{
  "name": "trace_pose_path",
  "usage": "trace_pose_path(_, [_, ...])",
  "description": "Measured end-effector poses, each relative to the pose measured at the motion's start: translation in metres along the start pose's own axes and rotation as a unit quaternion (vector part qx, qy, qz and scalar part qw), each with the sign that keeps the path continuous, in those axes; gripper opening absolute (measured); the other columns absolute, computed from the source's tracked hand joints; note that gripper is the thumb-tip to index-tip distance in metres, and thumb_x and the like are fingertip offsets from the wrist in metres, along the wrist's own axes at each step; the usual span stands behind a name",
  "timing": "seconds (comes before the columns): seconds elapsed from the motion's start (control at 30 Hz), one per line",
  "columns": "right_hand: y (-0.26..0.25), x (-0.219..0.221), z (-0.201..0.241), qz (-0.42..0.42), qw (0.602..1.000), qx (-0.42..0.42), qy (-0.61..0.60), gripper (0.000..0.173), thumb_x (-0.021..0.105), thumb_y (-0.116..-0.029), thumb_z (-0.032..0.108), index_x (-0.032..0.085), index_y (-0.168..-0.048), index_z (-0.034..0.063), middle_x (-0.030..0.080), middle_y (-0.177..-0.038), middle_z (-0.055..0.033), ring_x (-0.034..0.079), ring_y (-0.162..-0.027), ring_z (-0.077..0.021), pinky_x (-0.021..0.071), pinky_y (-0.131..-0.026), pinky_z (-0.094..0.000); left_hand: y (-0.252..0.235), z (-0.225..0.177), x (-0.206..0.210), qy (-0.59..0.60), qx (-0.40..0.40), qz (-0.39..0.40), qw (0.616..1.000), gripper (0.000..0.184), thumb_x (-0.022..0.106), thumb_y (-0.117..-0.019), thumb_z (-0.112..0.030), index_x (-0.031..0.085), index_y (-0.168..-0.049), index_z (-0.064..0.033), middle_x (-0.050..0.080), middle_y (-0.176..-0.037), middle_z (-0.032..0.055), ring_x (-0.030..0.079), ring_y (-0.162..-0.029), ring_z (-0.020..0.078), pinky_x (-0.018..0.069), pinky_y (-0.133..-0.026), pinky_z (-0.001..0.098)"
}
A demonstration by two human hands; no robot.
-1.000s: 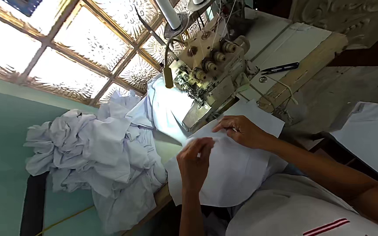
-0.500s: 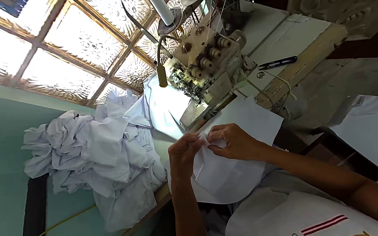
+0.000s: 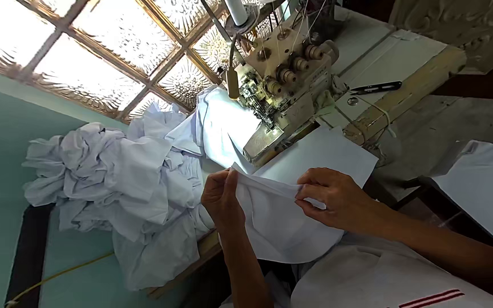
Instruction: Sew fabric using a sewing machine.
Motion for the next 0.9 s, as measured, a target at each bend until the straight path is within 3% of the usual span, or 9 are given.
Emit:
trace_pose_path(0.17, [-0.005, -0.011, 0.018, -0.054, 0.998, -0.032, -0.011, 0.013, 0.06, -0.0901, 0.011, 0.072, -0.085, 0.0069, 0.071, -0.089, -0.0081, 0.067, -0.091, -0.0147, 0.05, -0.092, -0.0225, 0.001, -0.035, -0.017, -0.039, 0.082, -0.005, 0.996, 0.016, 0.066, -0.0964, -0.011, 0.072, -0.093, -0.0253, 0.073, -0.094, -0.0147, 0.069, -0.09, 0.0005, 0.0586, -0.082, 0.0222])
trace_pose_path(0.33, [-0.018, -0.026, 0.038, -0.116, 0.987, -0.094, -0.054, 0.016, 0.058, -0.1019, 0.014, 0.063, -0.091, 0.004, 0.068, -0.087, -0.0074, 0.068, -0.094, -0.0103, 0.0492, -0.102, -0.0228, 0.008, -0.085, -0.041, -0.018, 0.157, -0.032, 0.987, 0.009, 0.069, -0.0972, -0.021, 0.073, -0.099, -0.028, 0.074, -0.095, -0.0143, 0.071, -0.092, 0.0028, 0.0594, -0.085, 0.0238])
trace_pose_path(0.43, [-0.029, -0.031, 0.052, -0.126, 0.982, -0.133, -0.045, 0.02, 0.056, -0.1057, 0.018, 0.058, -0.091, 0.0042, 0.068, -0.086, -0.0067, 0.069, -0.091, -0.0083, 0.0502, -0.103, -0.0241, 0.018, -0.098, -0.056, 0.001, 0.179, -0.05, 0.983, 0.008, 0.069, -0.0966, -0.02, 0.074, -0.098, -0.0263, 0.073, -0.092, -0.0139, 0.07, -0.092, 0.0028, 0.0577, -0.092, 0.0256])
trace_pose_path(0.67, [-0.037, -0.028, 0.082, -0.117, 0.974, -0.193, -0.03, 0.016, 0.056, -0.1059, 0.013, 0.053, -0.095, 0.0026, 0.065, -0.081, -0.0083, 0.07, -0.083, -0.0098, 0.0514, -0.104, -0.0266, 0.04, -0.102, -0.082, 0.08, 0.169, -0.092, 0.978, 0.01, 0.07, -0.0954, -0.013, 0.072, -0.104, -0.018, 0.075, -0.093, -0.0043, 0.073, -0.086, 0.0089, 0.062, -0.082, 0.0291])
trace_pose_path(0.8, [-0.033, -0.026, 0.096, -0.059, 0.968, -0.227, -0.087, 0.012, 0.048, -0.1086, 0.01, 0.056, -0.102, 0.0037, 0.068, -0.089, -0.0092, 0.072, -0.092, -0.0134, 0.0505, -0.106, -0.0286, 0.052, -0.131, -0.089, -0.033, 0.225, -0.151, 0.962, 0.013, 0.065, -0.0992, -0.011, 0.065, -0.11, -0.018, 0.072, -0.101, -0.011, 0.069, -0.093, 0.0017, 0.0585, -0.083, 0.0201])
trace_pose_path(0.9, [-0.033, -0.032, 0.1, -0.008, 0.965, -0.226, -0.13, 0.017, 0.042, -0.1103, 0.01, 0.057, -0.106, 0.0036, 0.072, -0.097, -0.01, 0.072, -0.101, -0.013, 0.0502, -0.105, -0.0262, 0.046, -0.15, -0.086, -0.098, 0.283, -0.203, 0.932, 0.011, 0.064, -0.0977, -0.003, 0.062, -0.105, -0.0102, 0.071, -0.096, -0.0082, 0.069, -0.09, 0.0035, 0.059, -0.082, 0.0225])
Point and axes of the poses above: each hand's wrist, its own y-axis away from the middle knuckle, its own x-axis out of the palm, z = x × y, the point moved 9 cm from there along -y, towards the middle knuckle
